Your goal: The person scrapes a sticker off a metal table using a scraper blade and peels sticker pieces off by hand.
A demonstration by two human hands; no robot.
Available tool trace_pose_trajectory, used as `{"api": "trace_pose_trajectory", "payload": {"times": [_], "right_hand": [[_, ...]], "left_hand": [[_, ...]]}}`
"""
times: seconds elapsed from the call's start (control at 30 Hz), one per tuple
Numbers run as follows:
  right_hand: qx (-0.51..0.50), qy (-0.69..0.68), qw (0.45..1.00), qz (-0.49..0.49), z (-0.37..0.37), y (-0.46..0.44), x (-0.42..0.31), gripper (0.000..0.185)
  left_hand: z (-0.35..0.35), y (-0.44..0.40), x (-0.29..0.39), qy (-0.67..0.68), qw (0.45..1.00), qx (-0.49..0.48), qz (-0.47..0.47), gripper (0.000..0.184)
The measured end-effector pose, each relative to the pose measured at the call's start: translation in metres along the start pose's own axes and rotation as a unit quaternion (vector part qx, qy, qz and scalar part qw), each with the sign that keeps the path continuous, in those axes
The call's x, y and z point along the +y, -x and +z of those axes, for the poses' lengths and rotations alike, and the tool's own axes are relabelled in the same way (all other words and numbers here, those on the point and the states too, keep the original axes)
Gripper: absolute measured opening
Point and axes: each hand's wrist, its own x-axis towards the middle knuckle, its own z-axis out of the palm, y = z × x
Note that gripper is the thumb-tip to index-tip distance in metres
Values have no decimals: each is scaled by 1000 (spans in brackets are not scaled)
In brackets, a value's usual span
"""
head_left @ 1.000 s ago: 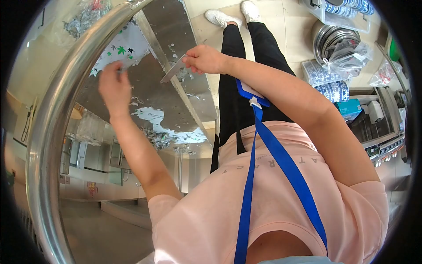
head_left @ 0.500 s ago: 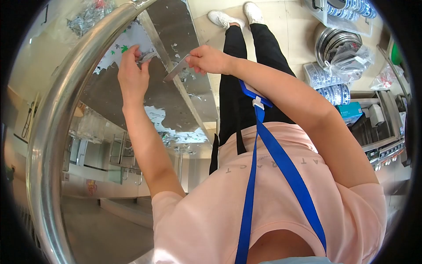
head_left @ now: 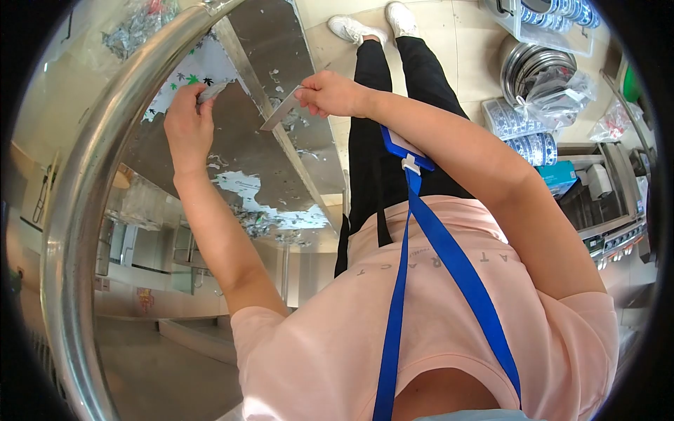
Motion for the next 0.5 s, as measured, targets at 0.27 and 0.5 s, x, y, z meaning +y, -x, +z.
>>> {"api": "trace_pose_trajectory", "payload": {"times": [0.27, 0.5], "right_hand": [[0, -3, 1000, 2, -1, 0, -3, 29], [-8, -6, 1000, 6, 5, -1, 2, 30]], "left_hand": [[-2, 0, -12, 85, 993, 45, -70, 19], [-40, 14, -100, -75, 945, 300, -102, 20]]}}
